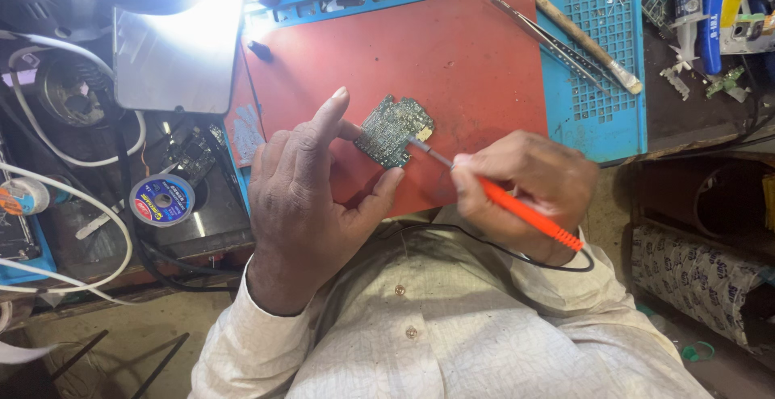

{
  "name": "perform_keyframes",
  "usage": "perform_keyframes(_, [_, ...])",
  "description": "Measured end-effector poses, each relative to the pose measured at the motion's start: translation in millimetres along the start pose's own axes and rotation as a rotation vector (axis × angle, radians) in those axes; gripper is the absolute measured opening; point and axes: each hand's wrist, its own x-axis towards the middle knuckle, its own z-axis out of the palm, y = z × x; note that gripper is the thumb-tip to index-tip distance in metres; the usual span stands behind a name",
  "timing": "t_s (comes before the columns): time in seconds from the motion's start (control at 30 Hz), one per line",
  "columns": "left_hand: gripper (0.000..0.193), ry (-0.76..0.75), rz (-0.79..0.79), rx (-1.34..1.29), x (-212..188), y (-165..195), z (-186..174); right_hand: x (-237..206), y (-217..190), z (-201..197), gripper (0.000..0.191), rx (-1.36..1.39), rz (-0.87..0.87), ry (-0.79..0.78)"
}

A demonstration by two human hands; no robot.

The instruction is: The person uses a soldering iron to apply solder to a small circuit board held in the left hand. The person repeatedly touches the iron tip to various points on the board's surface, spreading molten solder across the traces and pads.

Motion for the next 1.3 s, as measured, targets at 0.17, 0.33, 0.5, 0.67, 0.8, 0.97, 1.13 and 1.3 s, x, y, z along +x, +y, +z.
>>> perform_keyframes(0.17, [0.079,-0.004,-0.004,0.010,0.0,0.8,-0.1,-1.0,1.1,1.2,0.015,0.006,0.049,0.027])
perform_keyframes(0.33, [0.079,-0.007,-0.004,0.008,0.5,0.9,0.4,-3.5,1.5,1.5,0.015,-0.029,0.078,0.037])
perform_keyframes(0.5, [0.079,-0.004,0.004,0.009,0.4,0.1,0.0,-3.2,0.6,2.9,0.016,-0.002,0.064,0.023])
perform_keyframes(0.67, [0.079,-0.008,0.000,0.008,0.1,0.1,-0.1,-1.2,-0.3,2.3,0.015,-0.014,0.052,0.021])
perform_keyframes(0.8, [0.080,-0.008,0.003,0.005,0.0,0.0,-0.3,-0.9,-1.2,1.8,0.015,-0.012,0.070,0.024])
perform_keyframes(0.97, [0.080,-0.009,-0.003,0.016,-0.4,-0.3,0.1,-1.4,0.1,1.0,0.016,0.025,0.016,-0.008])
perform_keyframes(1.13, [0.080,0.000,0.009,0.013,-0.2,-0.1,0.4,-0.8,0.7,0.6,0.018,0.040,-0.026,-0.050])
perform_keyframes(1.3, [0.080,0.004,0.009,0.017,-0.4,0.0,0.3,0.0,-1.2,-0.6,0.016,0.019,0.009,-0.021])
